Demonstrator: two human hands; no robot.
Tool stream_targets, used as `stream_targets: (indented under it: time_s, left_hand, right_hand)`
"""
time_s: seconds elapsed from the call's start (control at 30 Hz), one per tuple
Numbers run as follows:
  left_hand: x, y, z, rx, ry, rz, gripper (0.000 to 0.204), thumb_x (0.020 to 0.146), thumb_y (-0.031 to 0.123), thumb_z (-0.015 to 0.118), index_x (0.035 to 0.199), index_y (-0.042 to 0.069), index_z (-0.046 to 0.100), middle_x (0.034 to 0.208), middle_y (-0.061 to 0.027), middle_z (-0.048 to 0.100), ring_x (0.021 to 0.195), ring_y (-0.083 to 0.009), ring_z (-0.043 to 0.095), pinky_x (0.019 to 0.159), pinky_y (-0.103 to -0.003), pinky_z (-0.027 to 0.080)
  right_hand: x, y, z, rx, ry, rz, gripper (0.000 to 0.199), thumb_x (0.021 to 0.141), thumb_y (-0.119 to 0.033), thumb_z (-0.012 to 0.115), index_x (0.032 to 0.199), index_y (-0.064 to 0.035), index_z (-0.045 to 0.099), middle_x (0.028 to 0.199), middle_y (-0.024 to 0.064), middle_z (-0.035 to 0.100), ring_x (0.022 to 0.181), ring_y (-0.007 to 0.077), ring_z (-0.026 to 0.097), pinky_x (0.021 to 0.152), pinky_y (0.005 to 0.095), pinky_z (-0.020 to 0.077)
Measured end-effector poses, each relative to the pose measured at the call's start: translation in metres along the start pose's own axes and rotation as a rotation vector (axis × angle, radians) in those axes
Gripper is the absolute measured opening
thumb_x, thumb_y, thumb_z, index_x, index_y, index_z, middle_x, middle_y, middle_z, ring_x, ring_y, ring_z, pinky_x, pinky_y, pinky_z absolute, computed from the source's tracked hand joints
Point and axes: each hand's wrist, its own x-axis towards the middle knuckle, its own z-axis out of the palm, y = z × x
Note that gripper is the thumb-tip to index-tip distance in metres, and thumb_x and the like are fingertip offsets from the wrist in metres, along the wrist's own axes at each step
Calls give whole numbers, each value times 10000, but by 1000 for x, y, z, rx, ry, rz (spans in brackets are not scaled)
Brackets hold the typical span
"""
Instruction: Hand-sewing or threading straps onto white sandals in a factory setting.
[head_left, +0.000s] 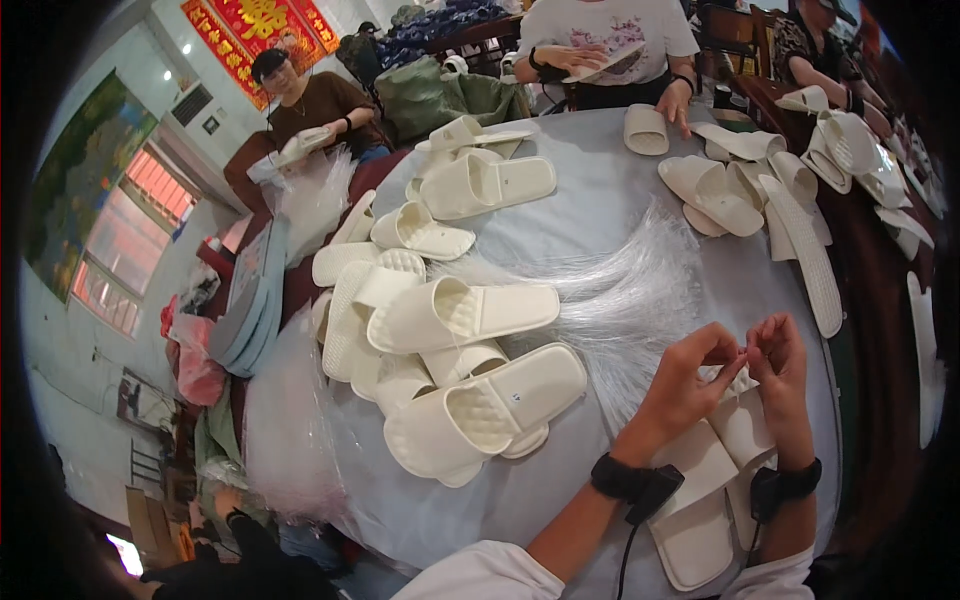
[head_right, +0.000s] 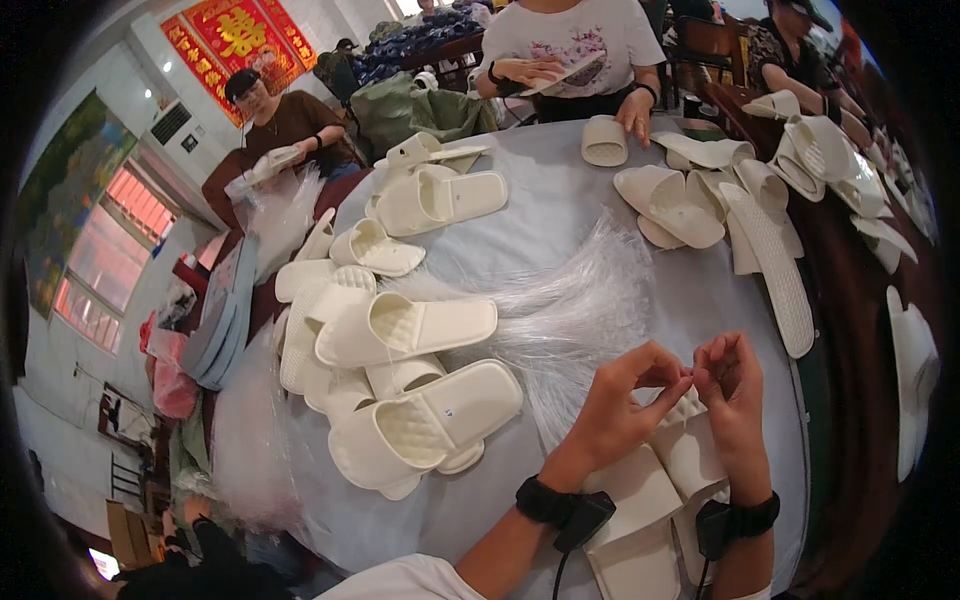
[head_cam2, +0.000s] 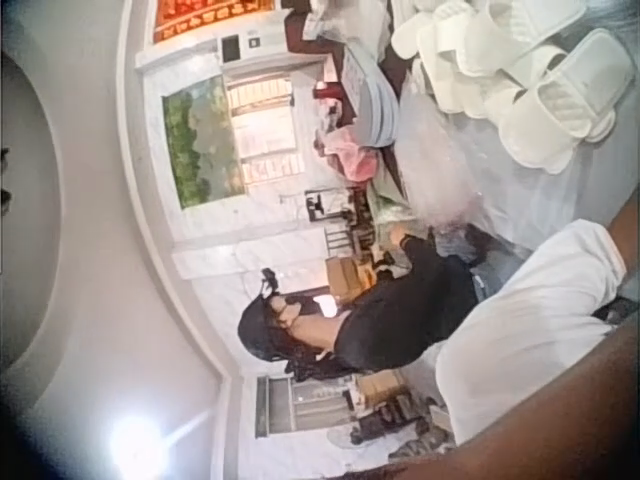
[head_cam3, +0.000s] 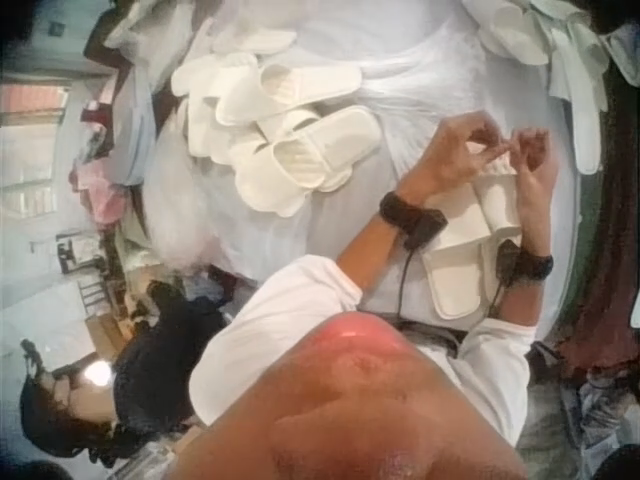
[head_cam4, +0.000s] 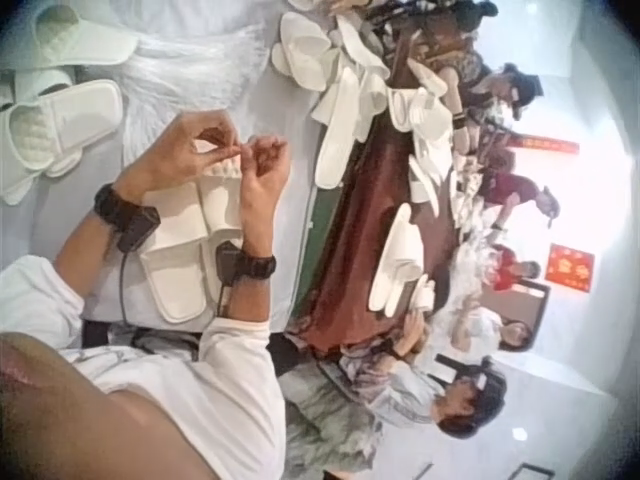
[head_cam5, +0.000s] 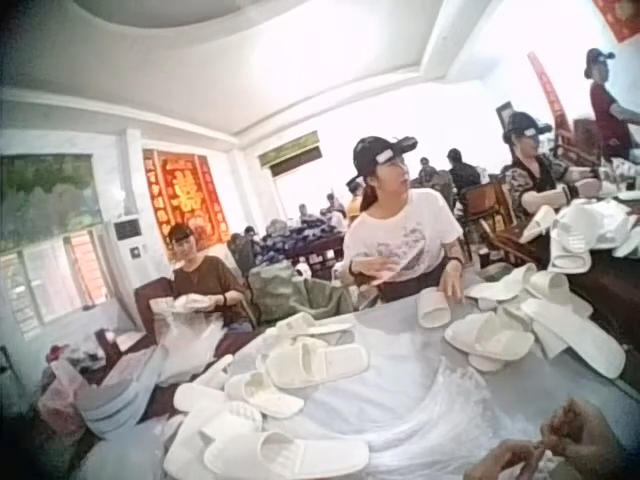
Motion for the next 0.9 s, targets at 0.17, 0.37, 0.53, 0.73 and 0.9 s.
stream_targets:
  time_s: [0.17, 0.37, 0.53, 0.73, 0.9]
  left_hand:
    - [3, 3, 8, -23, -54, -19, 147, 946, -32, 694, 1056, -6, 601, 986, -86, 703, 984, -167, 730, 925, -331, 599]
    - [-2, 0, 6, 3, -67, -92, 156, 954, -36, 669, 1083, 5, 593, 1017, -64, 692, 1009, -147, 711, 946, -321, 580]
    - [-2, -1, 9, 15, -51, -100, 176, 933, -29, 704, 1063, 6, 590, 1008, -50, 682, 1021, -132, 703, 950, -314, 578]
    - [-2, 1, 7, 32, -50, -75, 187, 902, -38, 717, 1038, 12, 597, 989, -41, 690, 980, -129, 714, 924, -310, 587]
    - [-1, 9, 12, -38, -60, -173, 205, 933, 2, 723, 1117, -4, 635, 1006, -51, 716, 965, -152, 726, 920, -302, 581]
  right_hand:
    - [-3, -6, 1, -41, 7, 37, 294, 934, 142, 544, 1025, -97, 400, 989, 18, 455, 905, 102, 434, 832, 200, 396]
    - [-8, -5, 10, -75, 33, 28, 349, 861, 229, 422, 989, -89, 360, 968, 18, 418, 878, 107, 386, 826, 197, 379]
    - [-10, -8, 11, -63, 76, 43, 343, 854, 219, 448, 979, -86, 353, 951, 20, 412, 873, 113, 384, 827, 192, 372]
    - [-9, -10, 3, -144, -20, 40, 353, 803, 238, 406, 964, -73, 353, 952, 30, 409, 830, 129, 350, 758, 201, 345]
    - [-2, -14, -10, -33, 105, 29, 311, 868, 216, 394, 985, -71, 420, 1008, 17, 466, 820, 85, 432, 728, 223, 417]
